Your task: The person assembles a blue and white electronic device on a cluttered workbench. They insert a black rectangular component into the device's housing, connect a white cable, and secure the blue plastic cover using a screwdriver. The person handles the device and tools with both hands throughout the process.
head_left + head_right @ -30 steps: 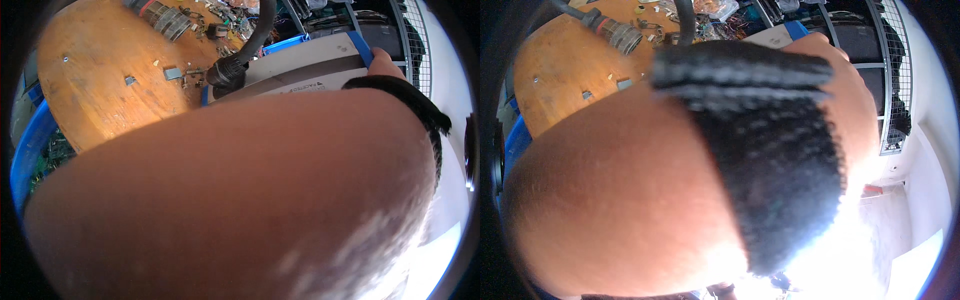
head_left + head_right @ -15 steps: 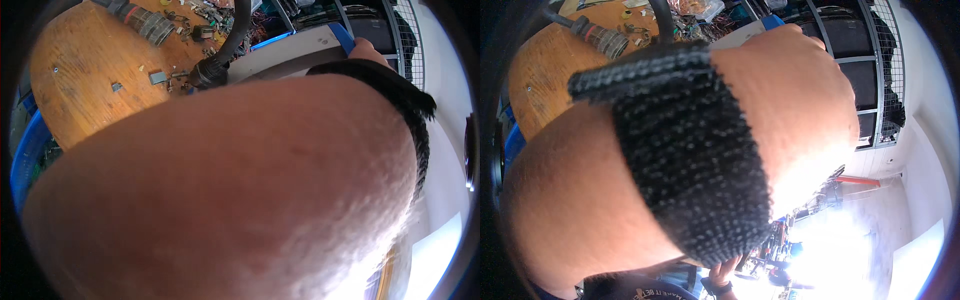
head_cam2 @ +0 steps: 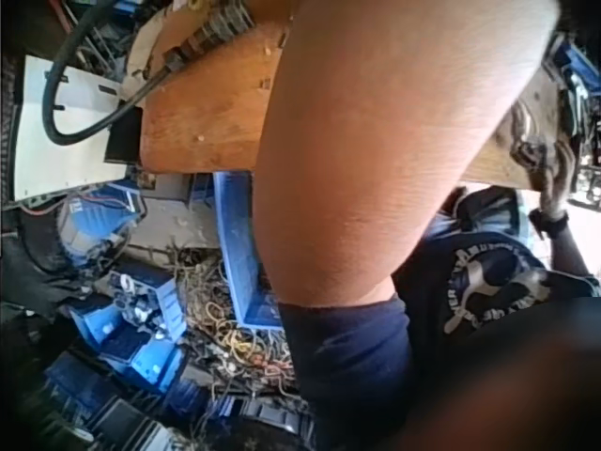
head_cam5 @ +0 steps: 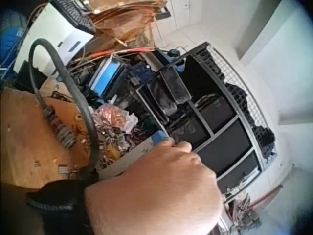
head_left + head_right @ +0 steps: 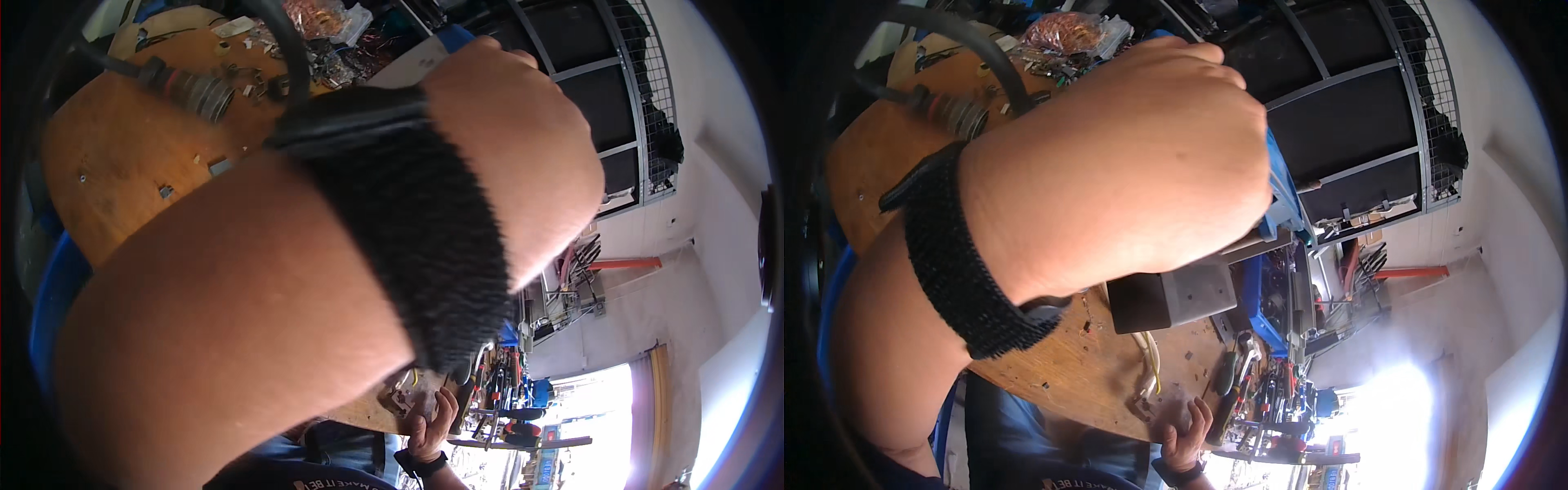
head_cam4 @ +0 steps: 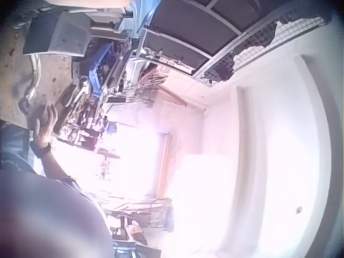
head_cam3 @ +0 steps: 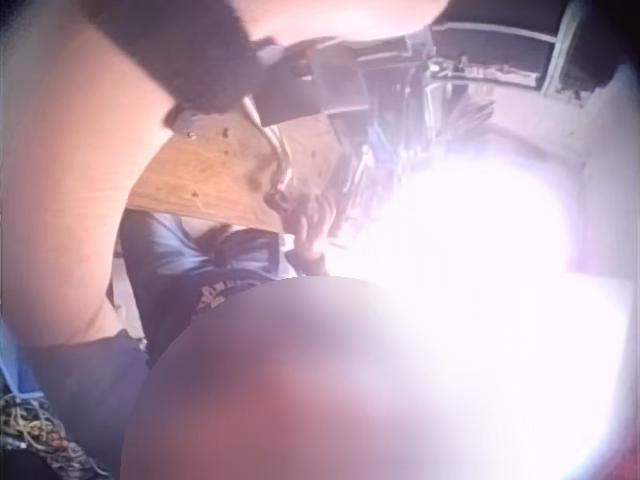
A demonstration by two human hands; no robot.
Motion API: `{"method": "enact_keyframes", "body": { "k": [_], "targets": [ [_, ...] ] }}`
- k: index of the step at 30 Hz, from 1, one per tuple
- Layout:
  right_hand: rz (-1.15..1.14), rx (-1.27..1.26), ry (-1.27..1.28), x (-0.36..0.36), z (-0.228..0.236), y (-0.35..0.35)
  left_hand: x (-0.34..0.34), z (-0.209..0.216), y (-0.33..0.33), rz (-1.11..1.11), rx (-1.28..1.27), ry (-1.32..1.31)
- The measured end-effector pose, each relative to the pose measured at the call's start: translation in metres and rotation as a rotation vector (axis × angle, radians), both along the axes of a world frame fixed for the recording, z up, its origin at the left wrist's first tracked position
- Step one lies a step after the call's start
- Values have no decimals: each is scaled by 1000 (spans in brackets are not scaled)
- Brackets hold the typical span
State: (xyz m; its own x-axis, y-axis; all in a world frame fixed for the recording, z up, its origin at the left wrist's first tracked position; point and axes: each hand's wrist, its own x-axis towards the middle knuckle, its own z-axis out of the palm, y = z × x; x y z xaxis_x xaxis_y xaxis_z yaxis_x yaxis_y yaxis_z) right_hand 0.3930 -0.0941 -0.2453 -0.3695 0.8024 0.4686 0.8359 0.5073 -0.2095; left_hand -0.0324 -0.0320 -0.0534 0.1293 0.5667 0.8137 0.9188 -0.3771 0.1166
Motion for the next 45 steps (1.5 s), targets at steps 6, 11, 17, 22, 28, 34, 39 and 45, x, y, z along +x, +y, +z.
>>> {"method": "enact_keyframes", "body": {
  "k": [6,11,17,22,28,34,39,45],
  "targets": [
    [-2,-3,45,-2,2,-2,-1,-5,16,-62,130,7],
    [1,4,34,0,4,-2,-2,-5,19,-13,153,65],
    [9,7,63,0,4,-2,-5,6,12,-20,21,113],
    [13,10,100,2,5,-3,-4,16,7,104,-90,184],
    [22,-5,147,5,4,-2,0,18,9,-4,-129,-130],
    [42,-2,187,7,4,-2,1,23,2,64,-254,-100],
    [51,-24,210,8,6,-2,6,32,0,91,-330,-131],
    [63,-24,219,9,4,-1,12,33,14,101,-259,-188]
  ]
}}
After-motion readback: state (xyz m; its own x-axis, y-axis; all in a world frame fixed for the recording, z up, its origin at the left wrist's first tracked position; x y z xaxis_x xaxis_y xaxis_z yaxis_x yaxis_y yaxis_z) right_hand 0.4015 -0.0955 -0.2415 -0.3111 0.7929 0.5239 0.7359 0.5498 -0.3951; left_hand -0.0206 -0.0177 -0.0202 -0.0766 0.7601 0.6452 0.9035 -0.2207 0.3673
